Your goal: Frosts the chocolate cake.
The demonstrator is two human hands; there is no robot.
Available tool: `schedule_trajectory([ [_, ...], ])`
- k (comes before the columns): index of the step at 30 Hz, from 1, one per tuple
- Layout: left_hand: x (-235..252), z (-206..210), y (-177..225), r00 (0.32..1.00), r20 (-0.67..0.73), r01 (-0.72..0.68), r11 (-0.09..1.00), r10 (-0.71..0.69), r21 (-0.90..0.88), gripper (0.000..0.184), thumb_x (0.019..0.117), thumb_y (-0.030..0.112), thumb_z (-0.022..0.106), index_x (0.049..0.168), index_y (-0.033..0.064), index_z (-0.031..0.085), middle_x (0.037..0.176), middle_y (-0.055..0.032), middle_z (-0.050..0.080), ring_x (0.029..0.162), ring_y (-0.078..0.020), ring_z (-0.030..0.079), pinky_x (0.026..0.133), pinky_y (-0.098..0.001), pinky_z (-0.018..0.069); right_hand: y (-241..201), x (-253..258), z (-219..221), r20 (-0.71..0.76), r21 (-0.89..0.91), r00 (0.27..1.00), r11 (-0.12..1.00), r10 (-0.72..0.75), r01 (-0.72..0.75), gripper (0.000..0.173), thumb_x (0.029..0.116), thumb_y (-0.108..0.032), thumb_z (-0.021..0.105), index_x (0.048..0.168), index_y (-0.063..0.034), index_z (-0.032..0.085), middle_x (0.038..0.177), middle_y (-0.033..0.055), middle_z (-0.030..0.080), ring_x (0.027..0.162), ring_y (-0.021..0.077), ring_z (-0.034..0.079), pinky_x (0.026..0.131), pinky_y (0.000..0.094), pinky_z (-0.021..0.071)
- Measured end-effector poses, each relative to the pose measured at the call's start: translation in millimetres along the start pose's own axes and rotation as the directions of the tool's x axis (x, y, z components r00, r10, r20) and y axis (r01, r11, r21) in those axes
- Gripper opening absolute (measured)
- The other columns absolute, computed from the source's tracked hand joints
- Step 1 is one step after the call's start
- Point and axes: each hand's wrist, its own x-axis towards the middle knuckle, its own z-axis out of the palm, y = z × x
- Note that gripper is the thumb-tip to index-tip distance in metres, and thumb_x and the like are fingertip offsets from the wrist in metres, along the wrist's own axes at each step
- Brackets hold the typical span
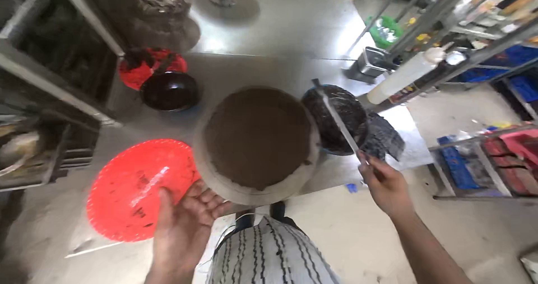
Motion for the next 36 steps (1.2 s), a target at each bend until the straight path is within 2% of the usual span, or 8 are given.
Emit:
schedule_trajectory([
  [5,0.2,3.5,-10.3,1.000,-0.002,0.003,1.000,-0.003,-0.003,0.080,0.0912,0.082,0.020,0.134,0.0188,0.044,0.088,-0.0036,0.073,0.077,-0.0241,0.073,0.074,-0.0498,0.0627,100.7,-3.8,-21.7,-0.018,-0.336,0.955,0.898,0.297,-0.286,0.040,0.1002,-0.030,0.065,0.137,-0.0153,0.066,0.089,0.0161,0.070,0.070,0.0285,0.066,0.068,0.0533,0.0569],
  [8,-2.5,5.6,-9.5,0.999,0.046,0.007,1.000,-0.005,-0.025,0.077,0.0931,0.080,0.020,0.136,0.0204,0.041,0.089,-0.0043,0.075,0.081,-0.0276,0.075,0.078,-0.0530,0.0623,96.0,-45.4,-49.8,0.051,-0.496,0.952,0.836,0.301,-0.237,0.040,0.0993,-0.031,0.065,0.137,-0.0165,0.067,0.098,0.0171,0.071,0.078,0.0319,0.067,0.074,0.0563,0.0561],
  [15,-3.1,13.5,-11.3,0.999,-0.032,0.006,0.998,-0.008,-0.070,0.077,0.0951,0.064,-0.011,0.132,0.0206,0.041,0.080,0.0010,0.071,0.075,-0.0196,0.073,0.075,-0.0420,0.0628,77.1,-104.6,-154.6,0.127,-0.652,0.977,0.757,0.172,-0.048,0.037,0.0962,-0.025,0.058,0.129,-0.0166,0.073,0.085,0.0126,0.070,0.063,0.0291,0.065,0.058,0.0534,0.0549],
  [19,-2.8,16.2,-13.4,0.998,-0.058,-0.014,0.998,0.011,-0.055,0.076,0.0959,0.063,-0.011,0.128,0.0218,0.045,0.078,0.0018,0.071,0.073,-0.0181,0.073,0.072,-0.0402,0.0632,36.5,-42.6,-191.2,0.213,-0.764,0.943,0.645,0.256,-0.003,0.034,0.0995,-0.008,0.057,0.133,-0.0051,0.061,0.082,0.0172,0.071,0.068,0.0406,0.069,0.061,0.0643,0.0540],
  [27,-22.9,36.5,-31.2,0.998,-0.042,-0.045,0.999,0.046,0.013,0.072,0.0974,0.066,-0.005,0.149,0.0201,0.015,0.090,-0.0056,0.075,0.075,-0.0281,0.075,0.073,-0.0479,0.0641,-32.5,110.4,-156.5,0.302,-0.948,0.795,0.250,0.526,0.195,0.027,0.1006,-0.031,0.059,0.122,-0.0236,0.073,0.092,0.0157,0.073,0.088,0.0401,0.070,0.070,0.0612,0.0514],
  [31,-29.7,40.2,-38.6,0.995,-0.075,-0.064,0.998,0.064,0.005,0.077,0.0969,0.071,0.003,0.151,0.0165,0.011,0.095,-0.0095,0.075,0.075,-0.0306,0.075,0.071,-0.0481,0.0644,-43.5,126.6,-130.7,0.500,-0.847,0.611,0.492,0.614,0.198,0.026,0.1033,-0.032,0.060,0.123,-0.0212,0.073,0.094,0.0102,0.073,0.084,0.0288,0.068,0.076,0.0540,0.0532],
  [33,-33.6,42.4,-40.7,0.994,-0.082,-0.068,0.997,0.070,0.019,0.079,0.0962,0.071,-0.001,0.153,0.0156,0.006,0.096,-0.0105,0.075,0.078,-0.0313,0.075,0.072,-0.0479,0.0642,-41.3,123.5,-123.7,0.530,-0.773,0.535,0.634,0.658,-0.014,0.024,0.1055,-0.022,0.059,0.123,-0.0117,0.071,0.075,0.0102,0.065,0.060,0.0198,0.059,0.062,0.0399,0.0512],
  [36,-37.7,41.8,-43.2,0.995,-0.075,-0.062,0.998,0.063,0.017,0.086,0.0931,0.074,-0.003,0.154,0.0149,0.002,0.105,-0.0144,0.074,0.083,-0.0340,0.075,0.072,-0.0470,0.0641,-8.4,115.4,-130.4,0.588,-0.601,0.450,0.736,0.672,-0.313,0.026,0.1059,-0.015,0.056,0.127,-0.0064,0.067,0.063,0.0043,0.055,0.049,0.0101,0.050,0.049,0.0241,0.0434],
])
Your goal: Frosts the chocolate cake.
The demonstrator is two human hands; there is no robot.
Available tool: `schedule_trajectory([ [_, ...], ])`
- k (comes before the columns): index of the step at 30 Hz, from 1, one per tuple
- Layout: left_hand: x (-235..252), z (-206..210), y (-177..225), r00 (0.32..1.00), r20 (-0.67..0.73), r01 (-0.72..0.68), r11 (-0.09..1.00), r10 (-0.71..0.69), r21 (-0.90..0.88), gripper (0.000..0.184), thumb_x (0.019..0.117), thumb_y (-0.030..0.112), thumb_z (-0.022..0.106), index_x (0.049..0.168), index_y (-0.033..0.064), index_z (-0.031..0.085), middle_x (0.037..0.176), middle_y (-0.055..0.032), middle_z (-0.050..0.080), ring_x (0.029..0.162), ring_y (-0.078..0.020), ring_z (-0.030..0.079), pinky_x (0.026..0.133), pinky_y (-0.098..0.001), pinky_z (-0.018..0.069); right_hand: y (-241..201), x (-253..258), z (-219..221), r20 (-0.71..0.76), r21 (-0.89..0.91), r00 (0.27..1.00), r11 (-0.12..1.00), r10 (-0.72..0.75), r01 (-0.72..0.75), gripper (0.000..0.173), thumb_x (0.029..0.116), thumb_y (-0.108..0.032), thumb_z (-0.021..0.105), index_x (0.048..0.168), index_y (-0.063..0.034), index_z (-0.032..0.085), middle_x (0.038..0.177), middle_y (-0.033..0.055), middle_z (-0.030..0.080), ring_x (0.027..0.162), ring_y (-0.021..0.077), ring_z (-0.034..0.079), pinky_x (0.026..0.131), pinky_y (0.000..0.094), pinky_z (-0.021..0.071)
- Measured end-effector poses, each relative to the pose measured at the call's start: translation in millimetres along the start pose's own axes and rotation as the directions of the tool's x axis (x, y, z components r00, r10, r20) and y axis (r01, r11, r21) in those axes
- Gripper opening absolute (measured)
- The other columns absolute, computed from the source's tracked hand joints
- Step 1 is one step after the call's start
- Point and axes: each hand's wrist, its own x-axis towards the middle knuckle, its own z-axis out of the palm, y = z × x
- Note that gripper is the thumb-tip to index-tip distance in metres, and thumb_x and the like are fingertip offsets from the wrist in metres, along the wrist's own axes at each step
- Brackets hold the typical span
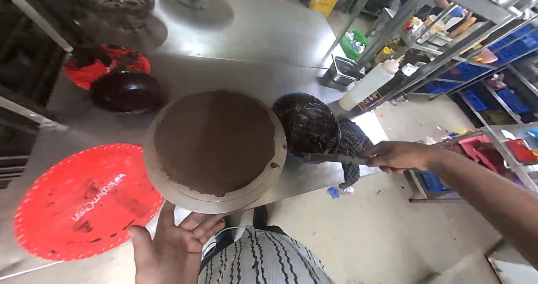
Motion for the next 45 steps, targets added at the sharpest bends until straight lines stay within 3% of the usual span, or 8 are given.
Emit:
schedule_trajectory([
  [6,-1.0,-2.2,-6.3,1.000,0.021,-0.006,0.999,0.006,-0.034,0.090,0.0898,0.080,0.004,0.152,0.0152,0.001,0.108,-0.0165,0.072,0.085,-0.0378,0.074,0.074,-0.0502,0.0635,32.3,21.5,-0.4,-0.078,0.209,0.996,0.976,-0.039,0.055,0.027,0.1074,-0.013,0.051,0.129,-0.0045,0.063,0.067,0.0023,0.054,0.052,0.0083,0.050,0.050,0.0223,0.0439],
  [11,2.3,0.8,-3.5,1.000,0.007,0.016,1.000,-0.016,0.000,0.084,0.0924,0.073,-0.006,0.153,0.0147,-0.003,0.106,-0.0152,0.072,0.083,-0.0360,0.075,0.073,-0.0495,0.0637,18.2,53.4,-11.6,-0.411,-0.436,0.903,0.897,-0.126,-0.073,0.031,0.1030,-0.031,0.059,0.128,-0.0195,0.071,0.100,0.0168,0.074,0.092,0.0382,0.070,0.078,0.0621,0.0531],
  [19,8.2,5.4,-1.4,0.995,-0.071,-0.058,0.993,0.066,0.105,0.079,0.0965,0.067,-0.006,0.149,0.0096,0.009,0.103,-0.0087,0.073,0.073,-0.0277,0.074,0.067,-0.0441,0.0643,-10.5,54.5,28.8,-0.277,-0.753,0.911,0.658,-0.305,-0.009,0.028,0.1021,-0.031,0.056,0.118,-0.0182,0.074,0.090,0.0147,0.073,0.084,0.0381,0.071,0.071,0.0573,0.0536],
  [23,9.1,7.1,-3.5,0.991,-0.096,-0.082,0.993,0.091,0.088,0.079,0.0977,0.069,0.003,0.150,0.0106,0.009,0.102,-0.0089,0.073,0.071,-0.0268,0.074,0.065,-0.0440,0.0644,-0.8,62.9,24.3,-0.186,-0.524,0.946,0.841,-0.264,0.132,0.027,0.1023,-0.027,0.060,0.125,-0.0189,0.073,0.096,0.0139,0.074,0.090,0.0351,0.070,0.079,0.0597,0.0537],
  [26,10.5,6.4,-4.8,0.992,-0.085,-0.082,0.993,0.089,0.086,0.080,0.0967,0.071,0.005,0.151,0.0126,0.008,0.103,-0.0106,0.074,0.071,-0.0290,0.074,0.065,-0.0454,0.0647,16.5,74.4,27.7,-0.091,-0.043,0.985,0.989,-0.146,0.143,0.029,0.1040,-0.021,0.061,0.129,-0.0092,0.069,0.070,0.0085,0.063,0.056,0.0164,0.057,0.056,0.0342,0.0505],
  [34,9.8,9.7,-1.8,0.992,-0.083,-0.087,0.995,0.091,0.044,0.086,0.0944,0.076,0.010,0.153,0.0131,0.005,0.099,-0.0125,0.075,0.072,-0.0318,0.075,0.066,-0.0483,0.0651,40.7,74.3,80.3,-0.143,0.626,0.970,0.741,-0.199,0.244,0.026,0.1073,-0.013,0.049,0.130,-0.0068,0.061,0.065,0.0003,0.056,0.049,0.0060,0.052,0.047,0.0195,0.0468],
  [43,42.4,-3.6,34.1,0.934,-0.336,-0.114,0.992,0.122,0.044,0.083,0.0978,0.070,-0.004,0.117,0.0197,0.060,0.072,0.0059,0.069,0.059,-0.0042,0.064,0.056,-0.0233,0.0554,25.1,5.9,26.6,-0.334,0.315,0.693,0.617,-0.639,0.721,0.023,0.1032,-0.025,0.055,0.125,-0.0243,0.060,0.091,-0.0041,0.074,0.070,0.0077,0.071,0.061,0.0232,0.0609],
  [45,37.3,-1.9,25.4,0.950,-0.285,-0.143,0.989,0.125,-0.044,0.079,0.0984,0.070,-0.002,0.120,0.0210,0.056,0.078,0.0068,0.067,0.062,-0.0033,0.062,0.057,-0.0221,0.0537,-23.9,-24.9,3.2,-0.360,0.054,0.598,0.623,-0.717,0.780,0.025,0.1018,-0.015,0.049,0.125,-0.0070,0.055,0.088,-0.0040,0.070,0.070,0.0023,0.067,0.063,0.0186,0.0580],
])
